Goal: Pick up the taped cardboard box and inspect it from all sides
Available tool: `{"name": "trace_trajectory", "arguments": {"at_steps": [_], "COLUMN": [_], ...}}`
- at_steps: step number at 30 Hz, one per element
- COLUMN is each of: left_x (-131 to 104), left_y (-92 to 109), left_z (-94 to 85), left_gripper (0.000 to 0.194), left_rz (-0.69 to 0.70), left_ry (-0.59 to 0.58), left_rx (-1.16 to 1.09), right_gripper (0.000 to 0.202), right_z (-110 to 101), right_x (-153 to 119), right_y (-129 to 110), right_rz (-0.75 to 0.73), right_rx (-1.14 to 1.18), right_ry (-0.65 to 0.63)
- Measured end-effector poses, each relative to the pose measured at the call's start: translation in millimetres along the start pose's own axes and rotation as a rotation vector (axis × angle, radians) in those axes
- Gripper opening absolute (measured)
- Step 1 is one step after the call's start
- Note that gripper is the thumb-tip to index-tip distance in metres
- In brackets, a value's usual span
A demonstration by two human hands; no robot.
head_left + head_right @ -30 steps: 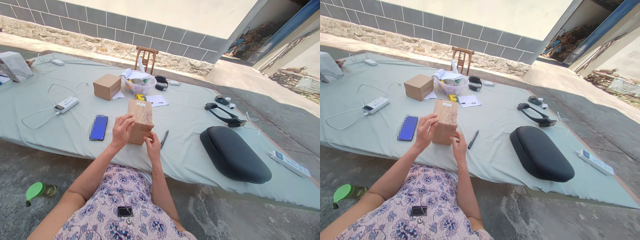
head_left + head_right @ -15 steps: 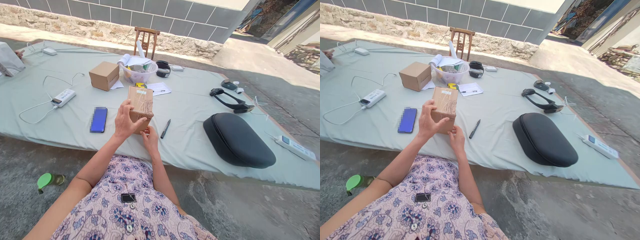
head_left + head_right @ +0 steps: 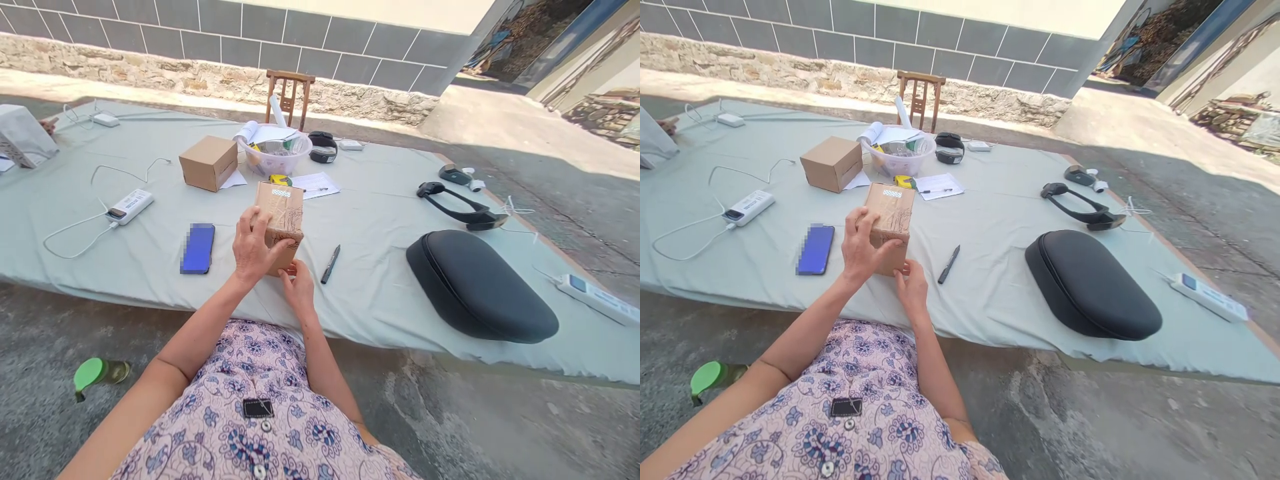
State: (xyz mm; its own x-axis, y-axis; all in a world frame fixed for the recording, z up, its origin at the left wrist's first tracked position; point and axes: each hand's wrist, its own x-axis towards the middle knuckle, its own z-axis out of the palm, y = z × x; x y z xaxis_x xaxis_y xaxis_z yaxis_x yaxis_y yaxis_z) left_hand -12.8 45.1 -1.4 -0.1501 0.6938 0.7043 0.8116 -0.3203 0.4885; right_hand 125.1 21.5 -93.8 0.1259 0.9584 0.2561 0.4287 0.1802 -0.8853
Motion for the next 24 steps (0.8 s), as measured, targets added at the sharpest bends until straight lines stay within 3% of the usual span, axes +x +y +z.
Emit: {"name": "trace_trajectory", "arguments": {"at_steps": [13, 16, 19, 24], "left_x": [8, 12, 13, 17], "left_y": [-9, -11, -15, -20], "left_z": [14.1, 18.4, 17.8, 13.1], "left_gripper": [0.063, 0.062, 0.061, 0.06], "left_rz": [0.014, 0.006, 0.024, 0.04], "left_ry": [0.025, 0.014, -0.033, -0.139], "left_rx": [0.001, 0.004, 0.011, 0.02], "right_gripper": [0.042, 0.047, 0.047, 0.048], "right_z": [7, -3, -25, -70], "right_x": [9, 16, 29, 57], "right_y": [4, 6, 13, 39], "right_rz": [-0.001, -0.037, -0.059, -0.083], "right_rx": [-0.006, -0.02, -0.055, -0.31], "right_ry": [0.013, -0.091, -0.18, 0.196]}}
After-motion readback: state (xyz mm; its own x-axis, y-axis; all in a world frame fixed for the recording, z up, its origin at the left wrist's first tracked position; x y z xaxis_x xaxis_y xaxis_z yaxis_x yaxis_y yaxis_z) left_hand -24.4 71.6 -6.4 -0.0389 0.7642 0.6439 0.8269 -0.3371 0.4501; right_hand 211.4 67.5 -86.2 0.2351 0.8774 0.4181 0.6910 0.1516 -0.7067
